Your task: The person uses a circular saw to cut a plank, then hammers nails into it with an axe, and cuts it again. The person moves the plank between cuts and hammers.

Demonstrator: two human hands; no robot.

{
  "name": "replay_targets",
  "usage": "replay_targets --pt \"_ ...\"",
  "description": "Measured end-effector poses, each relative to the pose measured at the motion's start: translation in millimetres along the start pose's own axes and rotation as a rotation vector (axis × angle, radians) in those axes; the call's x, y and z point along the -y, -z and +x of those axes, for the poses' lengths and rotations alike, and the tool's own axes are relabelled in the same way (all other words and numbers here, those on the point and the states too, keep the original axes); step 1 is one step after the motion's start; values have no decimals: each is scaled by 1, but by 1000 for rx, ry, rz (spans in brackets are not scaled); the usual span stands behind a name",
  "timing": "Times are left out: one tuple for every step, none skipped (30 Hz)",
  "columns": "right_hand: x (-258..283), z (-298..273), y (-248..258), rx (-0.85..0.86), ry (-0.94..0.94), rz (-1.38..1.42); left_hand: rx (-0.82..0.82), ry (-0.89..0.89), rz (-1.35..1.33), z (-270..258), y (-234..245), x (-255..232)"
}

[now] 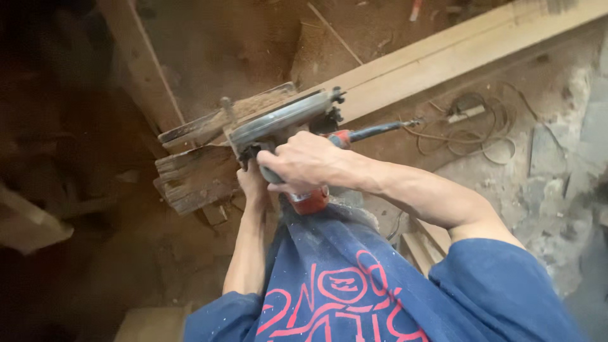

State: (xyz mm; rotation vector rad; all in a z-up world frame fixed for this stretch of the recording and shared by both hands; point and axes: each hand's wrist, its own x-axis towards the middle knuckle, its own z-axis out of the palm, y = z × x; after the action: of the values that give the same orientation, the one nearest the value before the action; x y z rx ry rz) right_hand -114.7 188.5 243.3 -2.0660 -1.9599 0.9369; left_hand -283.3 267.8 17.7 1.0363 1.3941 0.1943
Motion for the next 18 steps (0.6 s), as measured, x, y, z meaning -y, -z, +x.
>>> replay_targets --pt "2 3 -1 -10 5 8 20 5 -2 1 5 -1" --pt "4 6 -1 -20 14 14 51 4 -23 1 9 -2" --pt "7 8 -2 -18 11 20 83 4 -44 2 13 -2" --pt "10 9 -2 -16 12 25 111 2 -67 1 17 -2" --pt "13 11 -2 -14 13 30 137 -14 -91 1 22 -2" --pt "16 13 -2 -21 15 45 163 -30 -115 1 26 -1" --pt "18 15 -3 -28 17 60 189 -45 -140 3 30 1" --pt "20 16 -3 -34 19 74 212 -77 -134 5 34 3" --pt "22 19 -4 -37 25 75 235 -109 -129 8 38 6" --pt "24 21 -5 -39 31 77 258 -140 -124 10 42 9" --pt "27 23 -7 -40 37 78 281 -170 -119 12 46 13" --pt "29 26 -9 -52 46 84 303 -201 -114 14 51 16" --pt "32 29 -11 -64 54 90 325 -232 -110 16 56 19" --pt "35 32 -12 -77 62 95 319 -236 -76 17 62 20" --pt "38 35 -14 -87 73 93 321 -241 -50 18 65 20" --pt "41 38 -15 -98 82 89 322 -249 -33 20 69 18" --pt "43 41 -17 -109 91 84 313 -257 -25 21 71 17" --pt "46 44 -18 -104 90 104 310 -261 -13 25 73 13"
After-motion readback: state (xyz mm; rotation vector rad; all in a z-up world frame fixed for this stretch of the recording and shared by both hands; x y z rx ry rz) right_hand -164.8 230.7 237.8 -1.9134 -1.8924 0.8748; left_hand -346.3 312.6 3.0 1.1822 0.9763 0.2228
